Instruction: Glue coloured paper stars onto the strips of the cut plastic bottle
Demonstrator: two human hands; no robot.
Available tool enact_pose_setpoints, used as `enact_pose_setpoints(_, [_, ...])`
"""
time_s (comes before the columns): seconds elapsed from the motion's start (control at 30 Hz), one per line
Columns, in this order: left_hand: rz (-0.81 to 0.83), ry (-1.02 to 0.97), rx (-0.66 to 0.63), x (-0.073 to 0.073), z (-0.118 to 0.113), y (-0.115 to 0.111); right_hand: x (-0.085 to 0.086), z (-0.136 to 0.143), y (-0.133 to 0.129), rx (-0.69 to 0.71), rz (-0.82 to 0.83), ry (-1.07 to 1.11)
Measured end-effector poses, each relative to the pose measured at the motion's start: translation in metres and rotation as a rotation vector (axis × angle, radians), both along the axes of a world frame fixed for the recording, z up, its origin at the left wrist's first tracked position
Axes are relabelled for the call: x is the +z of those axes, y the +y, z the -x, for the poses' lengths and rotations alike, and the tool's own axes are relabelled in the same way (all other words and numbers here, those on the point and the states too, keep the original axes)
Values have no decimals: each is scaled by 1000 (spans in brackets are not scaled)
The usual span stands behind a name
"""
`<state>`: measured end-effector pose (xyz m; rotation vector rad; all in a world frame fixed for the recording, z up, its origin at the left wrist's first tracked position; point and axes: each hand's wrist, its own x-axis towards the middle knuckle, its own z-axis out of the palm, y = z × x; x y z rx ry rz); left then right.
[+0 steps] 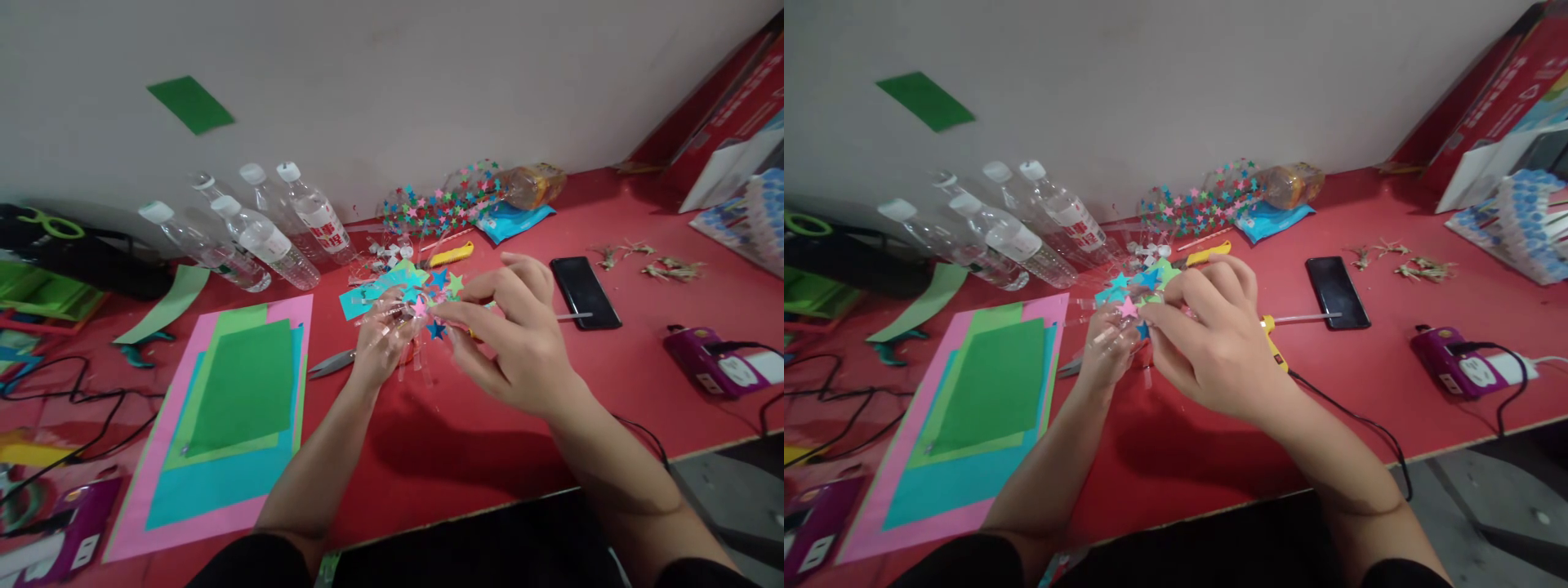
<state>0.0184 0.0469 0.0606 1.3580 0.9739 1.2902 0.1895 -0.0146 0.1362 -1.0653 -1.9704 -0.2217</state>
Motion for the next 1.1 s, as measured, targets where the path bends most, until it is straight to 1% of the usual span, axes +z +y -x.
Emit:
enact_pose_setpoints(0.2, [-40,99,0,1,2,0,0,1,0,53,45,9])
enact_pose_setpoints(0.27, [-20,96,-19,1,2,-1,-1,3,-1,59,53,-12])
enact_pose_setpoints(0.37, [2,99,-11,1,2,-2,-1,4,-1,76,64,-47])
enact_pose_setpoints(0.47, [-7,97,-14,0,2,-1,-2,4,0,80,56,-29])
enact_pose_setpoints(0.6, [-73,101,11,-3,3,2,-1,0,1,53,15,42])
enact_pose_setpoints(0.77, [-100,120,19,-8,5,2,0,-3,1,-52,2,123])
enact_pose_setpoints(0.87, [-100,127,22,-5,4,0,0,-2,1,-80,5,110])
enact_pose_setpoints(1.0, [-76,108,19,1,1,-1,-2,0,1,-84,22,64])
enact_pose_setpoints(1.1, [-89,148,23,3,0,-2,-3,0,1,-84,23,34])
